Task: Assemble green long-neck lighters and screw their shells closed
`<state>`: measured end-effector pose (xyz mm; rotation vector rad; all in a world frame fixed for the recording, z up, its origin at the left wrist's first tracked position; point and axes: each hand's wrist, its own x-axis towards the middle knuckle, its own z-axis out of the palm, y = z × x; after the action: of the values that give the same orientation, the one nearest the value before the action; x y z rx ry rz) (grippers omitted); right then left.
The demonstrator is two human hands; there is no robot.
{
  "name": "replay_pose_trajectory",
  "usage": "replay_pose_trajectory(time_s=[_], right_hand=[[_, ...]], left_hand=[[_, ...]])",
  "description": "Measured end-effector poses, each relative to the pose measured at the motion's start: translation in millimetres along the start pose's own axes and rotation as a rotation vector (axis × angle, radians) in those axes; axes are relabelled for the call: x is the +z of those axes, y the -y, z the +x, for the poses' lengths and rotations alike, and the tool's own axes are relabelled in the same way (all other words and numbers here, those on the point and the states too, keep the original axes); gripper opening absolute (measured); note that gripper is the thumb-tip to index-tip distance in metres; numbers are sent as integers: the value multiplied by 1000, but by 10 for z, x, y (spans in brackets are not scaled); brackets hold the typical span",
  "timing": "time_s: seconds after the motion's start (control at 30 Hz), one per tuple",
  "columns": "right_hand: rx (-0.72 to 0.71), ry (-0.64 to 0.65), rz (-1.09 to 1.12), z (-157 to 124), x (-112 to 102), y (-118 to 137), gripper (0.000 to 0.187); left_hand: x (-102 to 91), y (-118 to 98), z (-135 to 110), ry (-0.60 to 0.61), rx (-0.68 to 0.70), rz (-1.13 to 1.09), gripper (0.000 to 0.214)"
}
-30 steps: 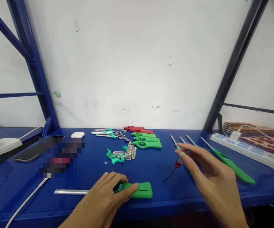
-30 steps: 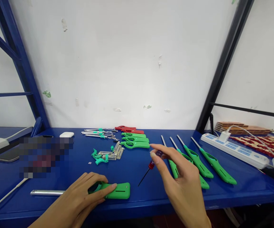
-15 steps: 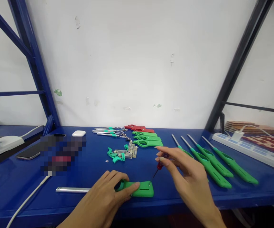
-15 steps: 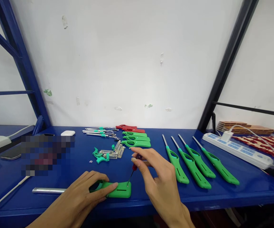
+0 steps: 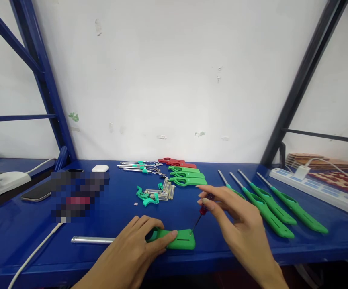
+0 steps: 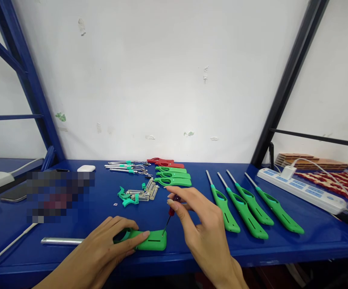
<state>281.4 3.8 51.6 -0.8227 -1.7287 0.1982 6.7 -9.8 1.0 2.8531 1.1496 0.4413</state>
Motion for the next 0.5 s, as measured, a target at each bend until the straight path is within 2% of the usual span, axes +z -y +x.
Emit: replay_pose_trajectory(time_s=[0.2, 0.3, 0.4, 0.5], right_hand=[[-5, 137, 62, 37, 40, 0, 35], [-15, 73, 136, 34, 111, -15, 25], [-76, -18, 69, 28, 161, -37, 23], [-45, 64, 189, 22, 182, -68, 29]], left_hand=[[1, 8, 16, -18, 23, 11, 75], [-1, 4, 7, -26, 27, 25, 74], [-6, -4, 4, -29, 31, 36, 73], [-10, -10, 13, -26, 33, 38, 73]])
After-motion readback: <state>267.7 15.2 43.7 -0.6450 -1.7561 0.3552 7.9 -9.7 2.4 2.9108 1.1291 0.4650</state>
